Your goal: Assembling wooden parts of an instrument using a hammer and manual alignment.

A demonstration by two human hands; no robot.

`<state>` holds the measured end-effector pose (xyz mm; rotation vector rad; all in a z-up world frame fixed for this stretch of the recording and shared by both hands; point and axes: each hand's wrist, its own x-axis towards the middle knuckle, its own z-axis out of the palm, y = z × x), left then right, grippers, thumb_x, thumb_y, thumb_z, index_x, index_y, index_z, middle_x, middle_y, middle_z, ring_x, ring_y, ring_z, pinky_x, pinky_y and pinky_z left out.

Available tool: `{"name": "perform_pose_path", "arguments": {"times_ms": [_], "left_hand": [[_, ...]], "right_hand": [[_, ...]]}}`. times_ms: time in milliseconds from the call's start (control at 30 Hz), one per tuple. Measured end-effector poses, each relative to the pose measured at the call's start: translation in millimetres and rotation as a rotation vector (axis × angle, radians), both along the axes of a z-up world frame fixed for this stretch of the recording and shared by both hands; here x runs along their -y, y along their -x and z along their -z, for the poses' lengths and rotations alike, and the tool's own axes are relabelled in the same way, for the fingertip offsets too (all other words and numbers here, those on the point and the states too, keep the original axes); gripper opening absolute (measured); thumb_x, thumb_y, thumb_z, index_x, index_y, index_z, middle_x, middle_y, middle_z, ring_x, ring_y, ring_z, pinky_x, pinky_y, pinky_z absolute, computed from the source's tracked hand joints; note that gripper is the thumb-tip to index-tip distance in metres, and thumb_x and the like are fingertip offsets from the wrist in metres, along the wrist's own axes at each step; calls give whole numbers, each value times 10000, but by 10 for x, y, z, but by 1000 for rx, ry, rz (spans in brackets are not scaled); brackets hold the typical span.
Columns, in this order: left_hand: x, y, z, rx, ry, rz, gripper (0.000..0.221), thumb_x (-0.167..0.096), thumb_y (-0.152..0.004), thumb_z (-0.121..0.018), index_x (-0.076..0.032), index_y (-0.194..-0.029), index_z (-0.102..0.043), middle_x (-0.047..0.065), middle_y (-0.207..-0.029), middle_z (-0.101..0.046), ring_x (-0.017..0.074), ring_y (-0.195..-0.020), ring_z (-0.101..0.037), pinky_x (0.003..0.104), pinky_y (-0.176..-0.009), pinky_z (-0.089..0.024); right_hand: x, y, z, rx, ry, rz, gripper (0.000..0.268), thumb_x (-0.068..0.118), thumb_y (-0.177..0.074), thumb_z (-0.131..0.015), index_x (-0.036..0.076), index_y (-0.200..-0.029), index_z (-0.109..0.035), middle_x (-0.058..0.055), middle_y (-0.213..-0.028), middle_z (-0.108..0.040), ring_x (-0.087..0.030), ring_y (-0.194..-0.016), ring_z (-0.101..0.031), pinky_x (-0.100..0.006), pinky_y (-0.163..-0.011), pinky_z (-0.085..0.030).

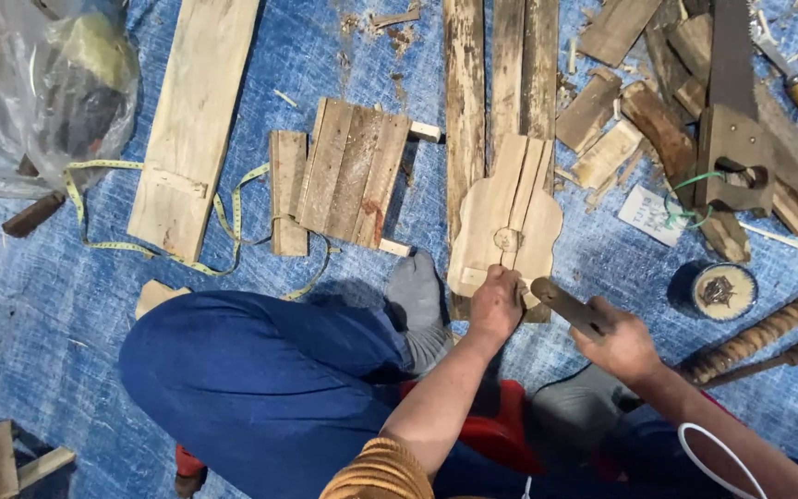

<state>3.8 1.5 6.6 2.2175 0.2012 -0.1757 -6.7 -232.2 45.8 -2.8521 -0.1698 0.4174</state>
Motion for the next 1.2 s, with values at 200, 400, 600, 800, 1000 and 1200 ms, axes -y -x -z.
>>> {"name": "perform_pose_path", "arguments": {"times_ms": [200,400,600,800,1000,1200], "left_hand": [[8,8,33,15,-26,15,97,-177,-925,-604,-152,-1012,-639,78,-984,-537,426,-793,-690,498,-647,-615],[13,-13,67,73,-21,-8,65,-163,-880,-644,-191,-852,-594,6,-916,-506,379,-758,-698,429,-633,-609],[-1,10,92,54,-37,4,64,-198,-893,-647,-200,-845,-605,6,-921,-509,375,-760,-699,434,-631,-614],[9,-12,118,-4,-25,-7,56,-203,-888,-646,-221,-879,-594,10,-953,-510,380,-750,-706,450,-651,-624],[7,-16,29,-47,-16,-10,75,-227,-902,-661,-203,-880,-594,19,-949,-523,403,-759,-708,466,-660,-627],[22,-28,55,-51,1,-27,46,-158,-906,-621,-171,-867,-599,32,-952,-533,416,-745,-709,467,-670,-622]], "right_hand": [[77,-136,291,-228,43,-63,504,673,-964,-485,220,-1113,-649,-96,-775,-734,-357,-769,-764,-547,-675,-613],[48,-21,166,-91,104,-12,379,588,-857,-606,247,-1014,-660,-44,-709,-727,-302,-710,-771,-426,-687,-623],[51,46,292,-116,20,109,357,580,-810,-653,276,-998,-643,-93,-682,-720,-390,-749,-762,-529,-685,-590],[-42,-5,130,-180,63,137,365,591,-817,-619,288,-1018,-655,-112,-785,-771,-390,-847,-772,-520,-800,-626],[-82,-23,126,-190,70,139,352,574,-831,-602,267,-994,-650,-127,-769,-764,-396,-830,-774,-521,-799,-623],[-64,9,-115,-4,134,-72,193,424,-802,-708,271,-907,-653,-89,-751,-726,-351,-731,-756,-426,-724,-641]]}}
